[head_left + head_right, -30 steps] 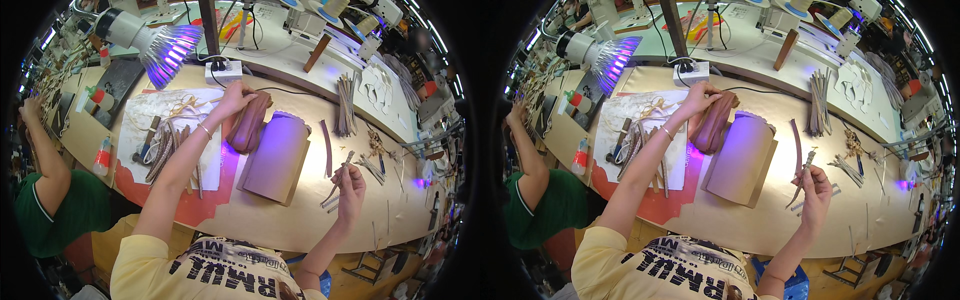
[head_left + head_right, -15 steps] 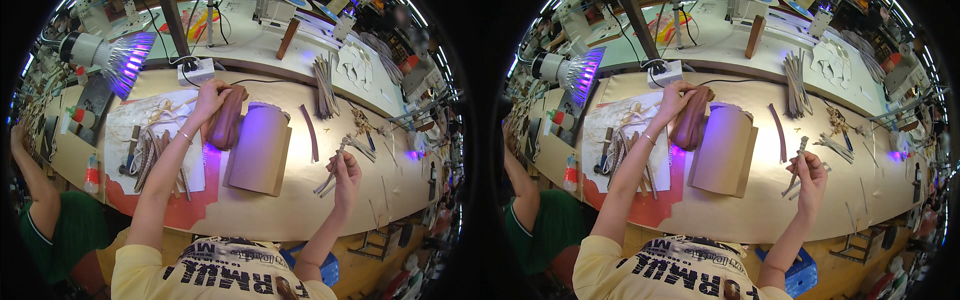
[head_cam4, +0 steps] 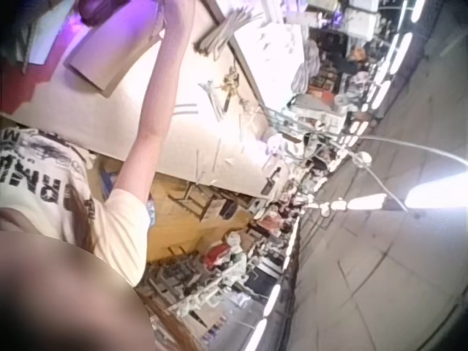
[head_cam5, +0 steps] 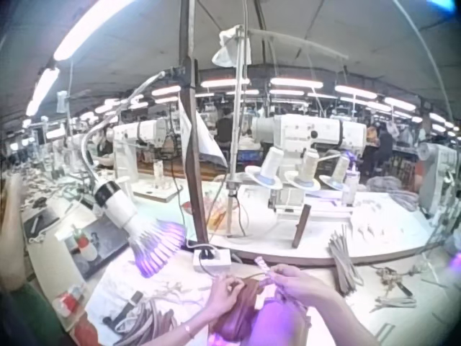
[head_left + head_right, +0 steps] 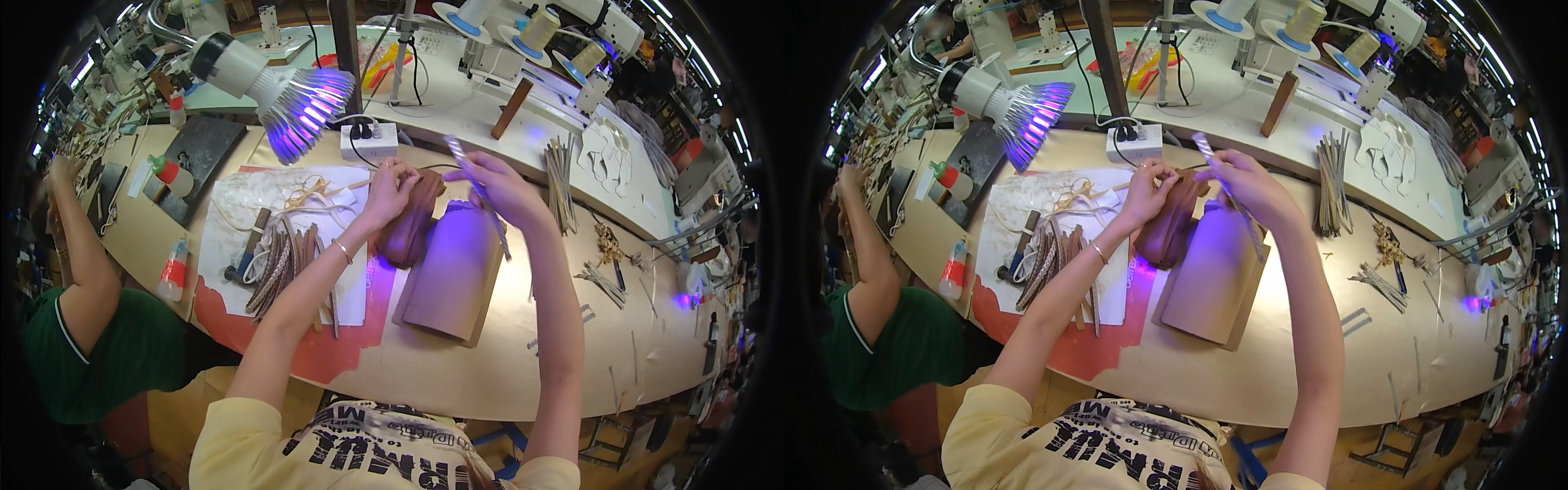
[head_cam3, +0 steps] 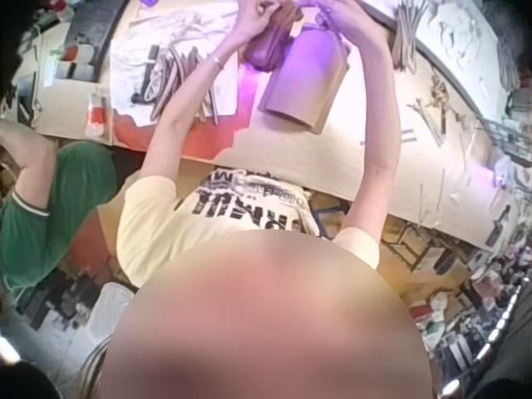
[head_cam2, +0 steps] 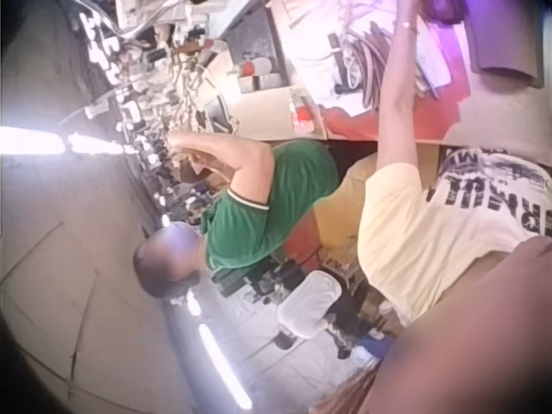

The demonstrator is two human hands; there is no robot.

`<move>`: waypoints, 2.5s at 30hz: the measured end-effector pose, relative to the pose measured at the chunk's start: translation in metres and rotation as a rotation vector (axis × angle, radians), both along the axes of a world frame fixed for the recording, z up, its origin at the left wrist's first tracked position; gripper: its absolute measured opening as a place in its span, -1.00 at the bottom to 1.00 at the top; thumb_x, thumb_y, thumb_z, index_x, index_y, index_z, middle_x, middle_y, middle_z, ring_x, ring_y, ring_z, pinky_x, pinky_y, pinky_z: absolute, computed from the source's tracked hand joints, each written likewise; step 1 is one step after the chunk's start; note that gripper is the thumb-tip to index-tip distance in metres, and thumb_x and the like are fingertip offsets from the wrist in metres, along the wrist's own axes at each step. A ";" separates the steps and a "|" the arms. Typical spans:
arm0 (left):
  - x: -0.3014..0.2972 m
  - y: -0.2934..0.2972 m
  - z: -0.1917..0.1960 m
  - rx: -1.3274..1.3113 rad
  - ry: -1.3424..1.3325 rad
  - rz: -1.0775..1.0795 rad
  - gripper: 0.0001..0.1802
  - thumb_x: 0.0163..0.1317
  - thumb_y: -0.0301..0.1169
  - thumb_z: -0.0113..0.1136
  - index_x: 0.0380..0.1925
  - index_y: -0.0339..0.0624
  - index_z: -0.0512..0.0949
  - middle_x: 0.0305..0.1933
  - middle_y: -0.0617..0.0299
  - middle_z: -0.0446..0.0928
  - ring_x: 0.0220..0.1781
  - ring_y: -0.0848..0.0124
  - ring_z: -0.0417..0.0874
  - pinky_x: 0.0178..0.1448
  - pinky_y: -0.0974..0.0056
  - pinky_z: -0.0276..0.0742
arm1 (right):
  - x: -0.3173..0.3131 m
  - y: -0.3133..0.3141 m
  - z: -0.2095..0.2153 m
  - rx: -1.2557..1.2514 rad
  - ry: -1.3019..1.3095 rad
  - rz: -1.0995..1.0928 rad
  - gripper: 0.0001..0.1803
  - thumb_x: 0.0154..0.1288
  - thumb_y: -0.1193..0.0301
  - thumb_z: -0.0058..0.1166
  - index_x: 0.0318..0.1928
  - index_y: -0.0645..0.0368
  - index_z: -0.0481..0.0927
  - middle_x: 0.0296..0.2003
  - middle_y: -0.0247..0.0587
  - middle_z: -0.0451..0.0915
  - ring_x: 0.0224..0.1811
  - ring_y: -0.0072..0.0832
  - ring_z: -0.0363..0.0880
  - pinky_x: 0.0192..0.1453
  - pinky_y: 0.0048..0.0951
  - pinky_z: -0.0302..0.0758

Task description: The person applies glue to braided leather strips and wraps them around a cylindrical cardboard form. They repeat this process with multiple strips, pressing each into place to secure it.

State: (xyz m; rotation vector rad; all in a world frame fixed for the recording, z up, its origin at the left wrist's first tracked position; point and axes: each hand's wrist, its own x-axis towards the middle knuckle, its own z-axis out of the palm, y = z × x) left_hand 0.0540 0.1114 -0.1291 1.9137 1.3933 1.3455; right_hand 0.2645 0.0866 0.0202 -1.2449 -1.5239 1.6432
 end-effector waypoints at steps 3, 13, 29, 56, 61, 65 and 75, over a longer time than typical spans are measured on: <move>-0.001 -0.006 0.004 -0.002 -0.014 0.009 -0.90 0.24 -0.50 0.20 -0.32 -0.34 0.56 -0.29 0.06 0.51 -0.25 0.23 0.55 -0.22 0.24 0.48 | -0.033 0.048 -0.019 -0.102 -0.146 -0.025 -0.71 0.55 0.25 -0.18 0.03 0.22 0.38 -0.17 -0.20 0.65 -0.56 -0.70 0.30 -0.47 -0.53 0.40; -0.011 -0.032 0.025 -0.131 -0.377 0.032 -0.89 0.42 -0.49 0.05 -0.17 -0.33 0.44 -0.25 0.17 0.62 -0.28 0.50 0.62 -0.24 0.40 0.55 | -0.053 0.096 -0.052 -0.242 -0.478 0.264 -0.71 0.52 0.21 -0.18 0.02 0.16 0.39 -0.20 -0.27 0.61 -0.60 -0.69 0.29 -0.45 -0.44 0.40; -0.003 -0.176 0.178 -0.136 -0.892 -0.210 -0.59 0.31 -0.66 0.08 0.13 -0.29 0.25 -0.03 -0.09 0.62 -0.02 0.39 0.69 0.00 0.46 0.59 | -0.030 -0.001 0.013 -0.155 0.239 0.090 -0.67 0.50 0.16 -0.05 0.07 0.08 0.36 -0.08 -0.16 0.64 -0.65 -0.76 0.24 -0.59 -0.66 0.29; 0.047 -0.155 0.057 -0.653 -1.112 -0.210 -0.45 0.27 -0.62 0.19 0.22 -0.32 0.22 -0.02 -0.03 0.55 -0.02 0.39 0.67 0.12 0.35 0.65 | 0.051 -0.110 -0.029 0.041 -0.299 -0.131 -0.67 0.27 0.47 0.26 -0.07 0.18 0.37 -0.43 -0.39 0.57 -0.42 -0.72 0.47 -0.34 -0.62 0.39; 0.045 -0.150 0.060 -0.711 -1.088 -0.197 -0.44 0.26 -0.63 0.20 0.22 -0.34 0.22 -0.01 -0.04 0.55 -0.05 0.39 0.68 0.11 0.34 0.65 | 0.045 -0.115 -0.017 0.071 -0.483 -0.160 -0.69 0.33 0.37 0.22 -0.04 0.22 0.43 -0.44 -0.36 0.58 -0.44 -0.69 0.46 -0.35 -0.58 0.38; 0.044 -0.148 0.063 -0.751 -1.114 -0.205 -0.45 0.24 -0.64 0.20 0.20 -0.35 0.22 -0.01 -0.05 0.55 -0.06 0.39 0.68 0.09 0.34 0.65 | 0.040 -0.118 -0.001 0.404 -0.781 -0.273 -0.74 0.45 0.30 0.06 -0.10 0.27 0.49 -0.45 -0.30 0.57 -0.42 -0.63 0.47 -0.30 -0.51 0.41; 0.047 -0.148 0.065 -0.744 -1.196 -0.238 -0.46 0.27 -0.66 0.16 0.22 -0.30 0.22 -0.01 -0.02 0.55 -0.02 0.37 0.68 0.14 0.30 0.65 | 0.011 -0.117 -0.012 0.015 -0.368 0.050 -0.70 0.53 0.28 -0.08 -0.19 0.28 0.56 -0.42 -0.39 0.53 -0.44 -0.73 0.41 -0.37 -0.65 0.38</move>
